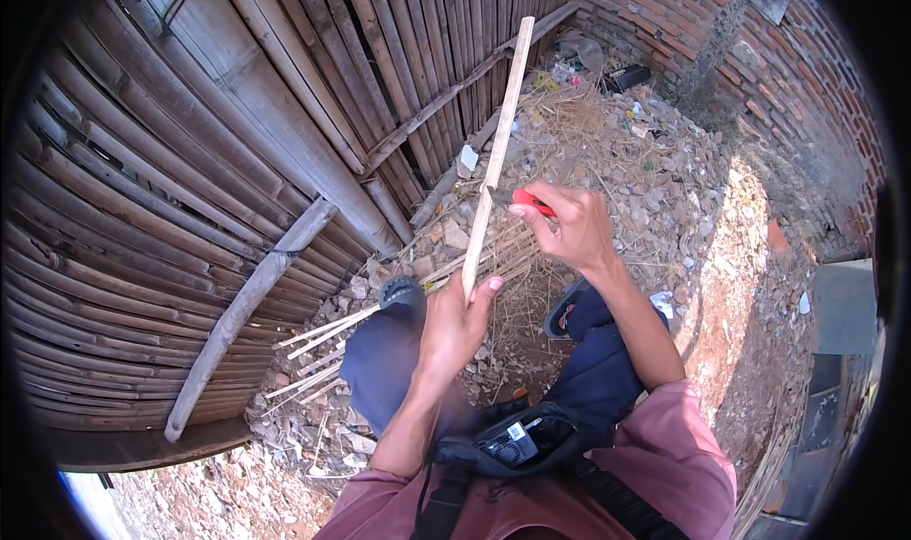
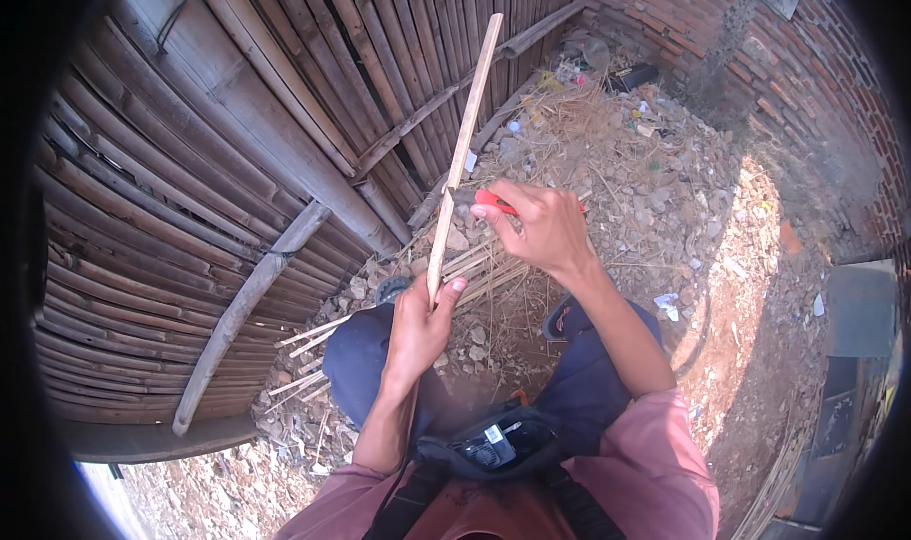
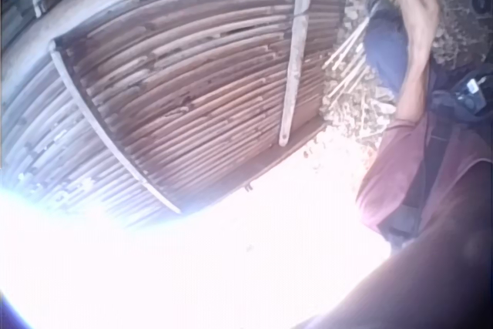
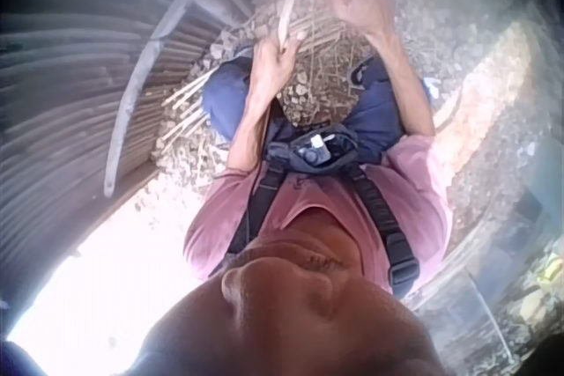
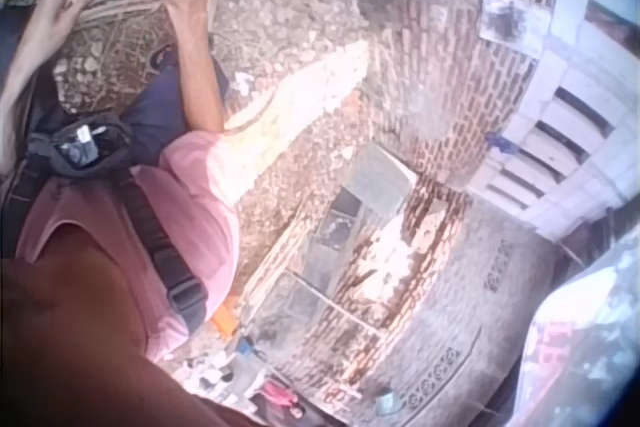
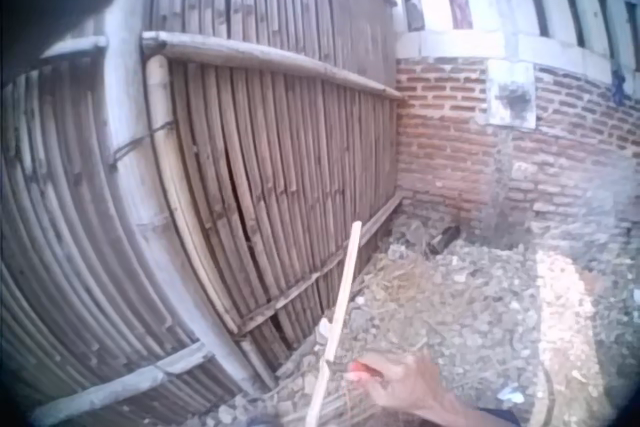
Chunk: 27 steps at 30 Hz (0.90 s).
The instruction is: The person uses a utility knife to shave and smooth the surface of a bamboo stick by hand.
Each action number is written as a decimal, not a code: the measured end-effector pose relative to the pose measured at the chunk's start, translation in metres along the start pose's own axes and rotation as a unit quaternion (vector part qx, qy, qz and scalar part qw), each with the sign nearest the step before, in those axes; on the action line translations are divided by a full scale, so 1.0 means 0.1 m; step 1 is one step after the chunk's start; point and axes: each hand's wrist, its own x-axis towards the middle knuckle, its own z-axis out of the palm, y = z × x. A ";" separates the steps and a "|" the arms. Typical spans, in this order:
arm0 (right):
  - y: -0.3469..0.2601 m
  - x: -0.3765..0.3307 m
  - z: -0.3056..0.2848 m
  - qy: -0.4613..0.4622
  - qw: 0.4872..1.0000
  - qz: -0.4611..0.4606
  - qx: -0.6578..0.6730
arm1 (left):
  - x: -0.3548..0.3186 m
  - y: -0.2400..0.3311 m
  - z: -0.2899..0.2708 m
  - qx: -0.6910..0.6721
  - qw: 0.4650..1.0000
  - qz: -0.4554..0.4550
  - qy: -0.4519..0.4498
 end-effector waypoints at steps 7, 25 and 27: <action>0.20 0.14 0.03 0.044 0.999 0.022 -0.007 | -0.08 0.00 0.01 0.004 1.000 0.026 -0.014; 1.50 0.63 -0.14 0.127 0.968 0.211 -0.050 | -0.25 -0.14 -0.01 0.044 0.993 0.000 -0.112; 1.78 0.54 -0.10 0.118 0.955 0.266 -0.066 | -0.28 -0.16 -0.03 0.048 0.990 -0.007 -0.131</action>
